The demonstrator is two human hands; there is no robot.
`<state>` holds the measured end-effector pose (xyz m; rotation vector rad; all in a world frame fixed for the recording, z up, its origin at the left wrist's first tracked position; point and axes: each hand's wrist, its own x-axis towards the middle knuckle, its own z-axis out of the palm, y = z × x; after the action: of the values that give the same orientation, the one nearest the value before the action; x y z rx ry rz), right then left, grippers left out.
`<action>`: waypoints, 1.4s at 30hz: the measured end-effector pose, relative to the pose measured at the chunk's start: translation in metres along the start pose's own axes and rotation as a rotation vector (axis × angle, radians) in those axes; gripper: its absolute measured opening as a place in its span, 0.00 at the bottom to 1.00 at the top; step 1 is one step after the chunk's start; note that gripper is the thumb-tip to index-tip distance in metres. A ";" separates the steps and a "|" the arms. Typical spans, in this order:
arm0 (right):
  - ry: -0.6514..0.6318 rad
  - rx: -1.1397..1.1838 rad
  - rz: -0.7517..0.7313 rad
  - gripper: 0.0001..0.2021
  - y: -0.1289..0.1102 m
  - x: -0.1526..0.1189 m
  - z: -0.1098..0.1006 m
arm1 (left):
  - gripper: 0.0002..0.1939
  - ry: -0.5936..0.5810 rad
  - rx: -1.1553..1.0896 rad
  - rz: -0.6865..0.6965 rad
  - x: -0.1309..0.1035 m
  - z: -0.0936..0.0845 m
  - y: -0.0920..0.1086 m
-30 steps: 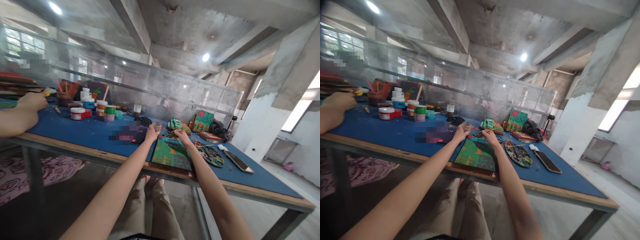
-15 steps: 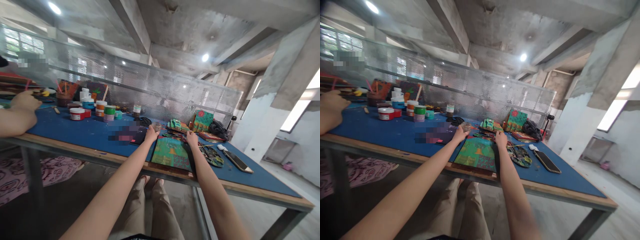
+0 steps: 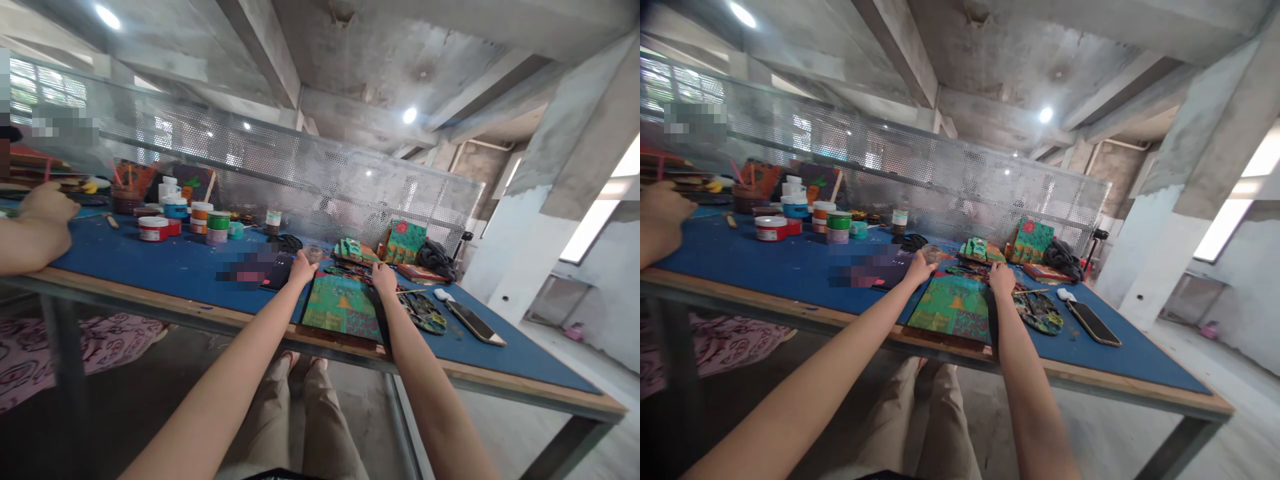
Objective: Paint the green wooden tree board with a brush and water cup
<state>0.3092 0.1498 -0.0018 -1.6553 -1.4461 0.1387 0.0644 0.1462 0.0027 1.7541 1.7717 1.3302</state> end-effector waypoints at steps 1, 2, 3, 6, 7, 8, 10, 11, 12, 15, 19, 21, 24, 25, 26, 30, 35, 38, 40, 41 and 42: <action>-0.005 0.011 -0.005 0.14 -0.001 -0.001 0.000 | 0.27 0.000 0.001 0.000 0.000 0.000 0.000; -0.013 0.026 -0.014 0.14 -0.002 -0.001 0.000 | 0.27 0.001 0.002 -0.001 0.000 0.000 0.000; -0.024 0.046 -0.029 0.14 -0.003 -0.001 -0.001 | 0.27 0.000 0.003 -0.003 0.000 0.000 0.001; -0.060 0.141 -0.098 0.14 -0.011 -0.001 -0.002 | 0.27 0.000 0.006 -0.010 -0.001 -0.001 0.001; -0.075 0.184 -0.129 0.14 -0.015 -0.002 -0.001 | 0.27 0.000 0.006 -0.011 -0.001 0.000 0.001; -0.098 0.230 -0.164 0.15 -0.019 -0.003 0.000 | 0.27 0.001 0.006 -0.011 -0.001 0.000 0.001; -0.171 0.323 -0.238 0.18 -0.028 -0.007 0.004 | 0.26 0.000 0.003 -0.006 0.000 0.000 0.000; -0.219 0.364 -0.273 0.20 -0.032 -0.009 0.008 | 0.26 -0.001 0.001 -0.003 0.000 0.000 0.000; -0.266 0.398 -0.303 0.21 -0.036 -0.012 0.011 | 0.26 -0.002 -0.001 -0.002 0.000 0.001 -0.001; -0.352 0.451 -0.357 0.20 -0.039 -0.017 0.017 | 0.27 -0.002 -0.006 -0.002 0.001 0.001 -0.001; -0.308 0.461 -0.365 0.20 -0.034 -0.014 0.014 | 0.27 0.000 -0.011 -0.002 0.001 0.002 -0.002; -0.307 0.463 -0.367 0.20 -0.032 -0.013 0.012 | 0.26 0.002 -0.012 -0.003 0.001 0.002 -0.002; -0.316 0.438 -0.364 0.19 -0.034 -0.012 0.013 | 0.26 0.004 -0.011 -0.002 0.000 0.001 -0.001; -0.300 0.421 -0.358 0.18 -0.035 -0.012 0.014 | 0.26 0.003 -0.011 -0.001 0.000 0.001 -0.001; -0.274 0.402 -0.350 0.17 -0.035 -0.012 0.014 | 0.26 0.002 -0.010 -0.001 0.000 0.001 -0.001; -0.188 0.339 -0.320 0.16 -0.033 -0.008 0.012 | 0.26 -0.004 -0.008 -0.003 0.000 0.000 0.000; -0.149 0.330 -0.314 0.16 -0.031 -0.007 0.006 | 0.26 -0.008 -0.010 -0.002 0.001 0.000 -0.001; -0.232 0.380 -0.374 0.18 -0.035 -0.011 0.009 | 0.26 -0.009 -0.009 -0.002 0.001 0.000 -0.001; -0.306 0.410 -0.407 0.18 -0.038 -0.014 0.013 | 0.26 -0.007 -0.007 -0.003 0.001 0.000 -0.001; -0.330 0.418 -0.412 0.17 -0.038 -0.015 0.015 | 0.26 -0.007 -0.007 -0.004 0.001 0.000 0.000; -0.339 0.422 -0.410 0.17 -0.038 -0.015 0.016 | 0.26 -0.006 -0.007 -0.005 0.001 0.000 0.000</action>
<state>0.2665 0.1422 0.0077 -1.0037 -1.8318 0.4748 0.0645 0.1468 0.0025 1.7472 1.7647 1.3269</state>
